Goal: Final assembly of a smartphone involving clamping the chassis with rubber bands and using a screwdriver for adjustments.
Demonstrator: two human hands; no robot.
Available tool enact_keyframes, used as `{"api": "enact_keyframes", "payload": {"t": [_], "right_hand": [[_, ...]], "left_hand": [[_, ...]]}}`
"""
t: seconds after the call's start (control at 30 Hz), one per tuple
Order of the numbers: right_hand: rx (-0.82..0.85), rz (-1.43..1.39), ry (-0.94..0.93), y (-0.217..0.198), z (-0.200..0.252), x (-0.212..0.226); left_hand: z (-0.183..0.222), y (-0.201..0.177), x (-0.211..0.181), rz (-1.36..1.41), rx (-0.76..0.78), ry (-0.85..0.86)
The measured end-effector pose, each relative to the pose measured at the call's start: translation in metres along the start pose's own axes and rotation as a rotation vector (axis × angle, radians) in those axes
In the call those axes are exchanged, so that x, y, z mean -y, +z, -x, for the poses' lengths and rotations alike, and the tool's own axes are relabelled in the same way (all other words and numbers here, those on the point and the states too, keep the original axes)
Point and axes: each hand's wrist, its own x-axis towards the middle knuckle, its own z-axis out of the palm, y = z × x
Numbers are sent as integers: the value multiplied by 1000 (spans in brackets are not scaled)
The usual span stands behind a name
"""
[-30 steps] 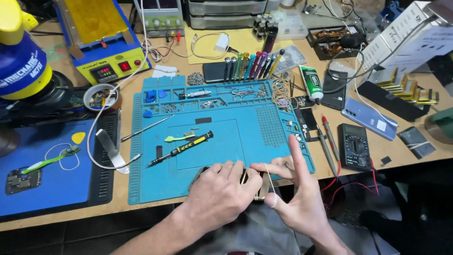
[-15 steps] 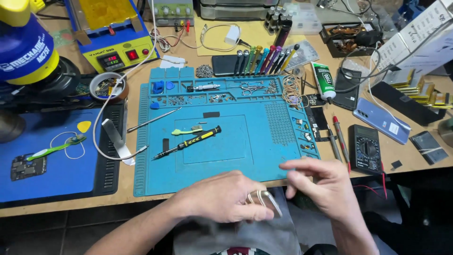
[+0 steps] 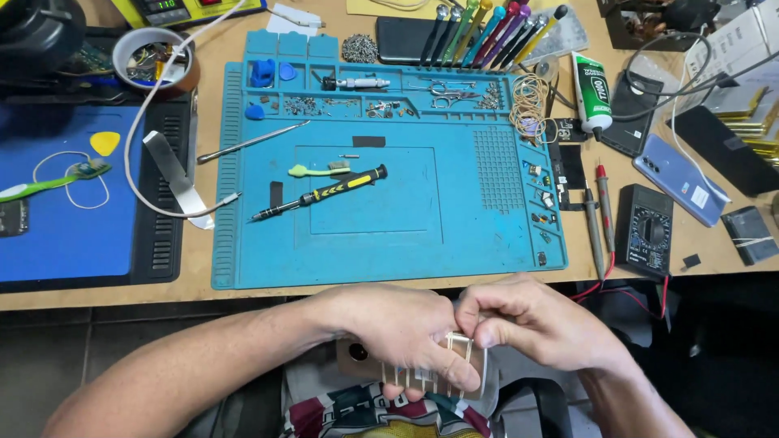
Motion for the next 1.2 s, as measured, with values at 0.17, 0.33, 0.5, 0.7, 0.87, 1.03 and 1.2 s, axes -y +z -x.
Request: {"api": "enact_keyframes", "payload": {"t": [0.17,0.33,0.5,0.7,0.87,1.03,1.2], "right_hand": [[51,190,-42,0,-5,3],[-78,120,-21,3,-7,8],[-576,441,-264,17,15,19],[-838,700,-392,34,7,32],[-914,726,-457,32,3,30],[-964,658,-460,31,4,17],[-1006,582,-476,31,5,10]], "left_hand": [[-10,0,23,83,3,68],[-27,-6,68,371,129,359],[-34,-5,77,965,-5,653],[-56,13,79,1330,90,664],[-61,27,58,1359,-61,708],[-67,33,47,1443,-159,712],[-75,39,46,1550,-120,686]]}}
